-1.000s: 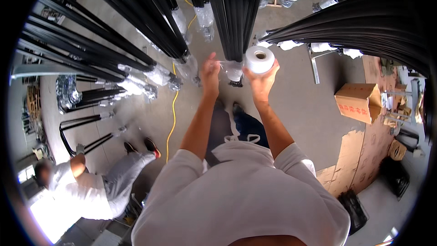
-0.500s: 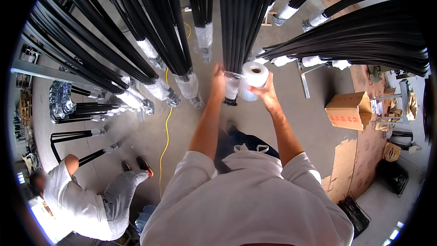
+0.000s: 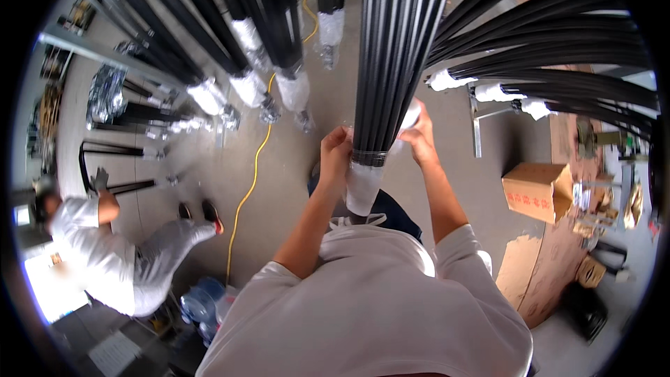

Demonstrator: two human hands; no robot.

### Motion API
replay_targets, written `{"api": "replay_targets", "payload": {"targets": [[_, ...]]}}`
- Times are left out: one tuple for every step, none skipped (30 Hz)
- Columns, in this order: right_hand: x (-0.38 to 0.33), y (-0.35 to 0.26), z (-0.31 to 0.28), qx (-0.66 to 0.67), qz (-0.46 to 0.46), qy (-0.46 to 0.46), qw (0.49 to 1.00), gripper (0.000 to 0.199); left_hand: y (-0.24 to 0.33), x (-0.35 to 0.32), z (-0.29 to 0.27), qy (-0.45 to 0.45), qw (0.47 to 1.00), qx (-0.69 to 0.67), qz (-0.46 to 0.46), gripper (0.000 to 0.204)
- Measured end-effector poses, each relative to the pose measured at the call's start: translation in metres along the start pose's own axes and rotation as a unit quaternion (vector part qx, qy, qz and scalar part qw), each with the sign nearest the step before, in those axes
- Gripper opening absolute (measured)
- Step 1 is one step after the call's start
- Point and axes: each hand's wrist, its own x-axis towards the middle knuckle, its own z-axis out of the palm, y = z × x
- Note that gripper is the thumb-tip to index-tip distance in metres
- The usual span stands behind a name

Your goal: The person wraps a roll of clear plastic film around the lower ends of a bundle of black metal poles. They rotate the film roll around the poles to secure the wrapping, then move to the next bundle and repeat the process.

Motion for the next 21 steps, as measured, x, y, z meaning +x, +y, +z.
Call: {"api": "replay_targets", "payload": {"targets": [[0.005,0.011,0.004,0.056,0.02,-0.053,0.997,0.061,0.005,-0.007,-0.003,-0.016,1.0,-0.001,-0.012,0.007],[0.007,0.021,0.013,0.115,0.038,-0.109,0.987,0.059,0.01,-0.013,-0.007,0.003,0.999,0.031,-0.017,0.009],[0.004,0.021,0.028,0.186,0.094,-0.12,0.971,0.057,0.015,-0.016,-0.012,0.02,0.998,0.06,-0.022,0.015],[0.005,0.022,0.034,0.199,0.124,-0.142,0.962,0.056,0.021,-0.02,-0.017,0.037,0.995,0.091,-0.029,0.021],[0.005,0.023,0.037,0.206,0.152,-0.16,0.953,0.055,0.027,-0.024,-0.019,0.048,0.99,0.129,-0.03,0.027],[0.005,0.025,0.041,0.213,0.181,-0.177,0.944,0.054,0.035,-0.028,-0.02,0.058,0.984,0.168,-0.033,0.032],[0.004,0.032,0.047,0.214,0.161,-0.156,0.951,0.052,0.044,-0.031,-0.021,0.068,0.975,0.207,-0.037,0.037],[0.005,0.038,0.047,0.22,0.164,-0.167,0.947,0.052,0.052,-0.033,-0.02,0.063,0.968,0.238,-0.041,0.039],[0.005,0.039,0.048,0.223,0.167,-0.176,0.944,0.053,0.059,-0.035,-0.021,0.056,0.961,0.267,-0.047,0.04],[0.005,0.039,0.047,0.222,0.173,-0.182,0.942,0.054,0.068,-0.036,-0.021,0.048,0.952,0.296,-0.053,0.041],[0.004,0.031,0.048,0.219,0.18,-0.189,0.94,0.055,0.078,-0.04,-0.019,0.039,0.945,0.32,-0.052,0.045],[0.003,0.028,0.049,0.211,0.174,-0.185,0.944,0.055,0.087,-0.042,-0.016,0.031,0.937,0.344,-0.05,0.05],[0.004,0.025,0.049,0.204,0.166,-0.181,0.948,0.056,0.092,-0.042,-0.016,0.022,0.928,0.37,-0.049,0.054],[0.003,0.024,0.049,0.198,0.158,-0.175,0.951,0.056,0.091,-0.039,-0.019,0.025,0.889,0.456,0.03,0.059],[0.003,0.024,0.048,0.205,0.136,-0.182,0.952,0.057,0.088,-0.035,-0.022,0.028,0.837,0.536,0.107,0.064],[0.007,0.028,0.046,0.2,0.116,-0.195,0.953,0.055,0.088,-0.033,-0.026,0.032,0.771,0.609,0.182,0.07],[0.005,0.026,0.048,0.215,0.121,-0.201,0.948,0.053,0.107,-0.042,-0.022,0.045,0.707,0.694,0.129,0.078],[0.002,0.022,0.048,0.23,0.126,-0.207,0.943,0.05,0.107,-0.039,-0.027,0.014,0.689,0.706,0.165,0.076],[-0.006,0.023,0.051,0.239,0.142,-0.157,0.948,0.046,0.1,-0.033,-0.034,-0.017,0.669,0.715,0.202,0.075],[-0.009,0.017,0.055,0.237,0.16,-0.126,0.95,0.045,0.095,-0.025,-0.043,-0.044,0.645,0.724,0.24,0.074],[-0.009,0.014,0.053,0.235,0.176,-0.149,0.944,0.044,0.084,-0.017,-0.051,-0.119,0.767,0.592,0.217,0.073]]}}
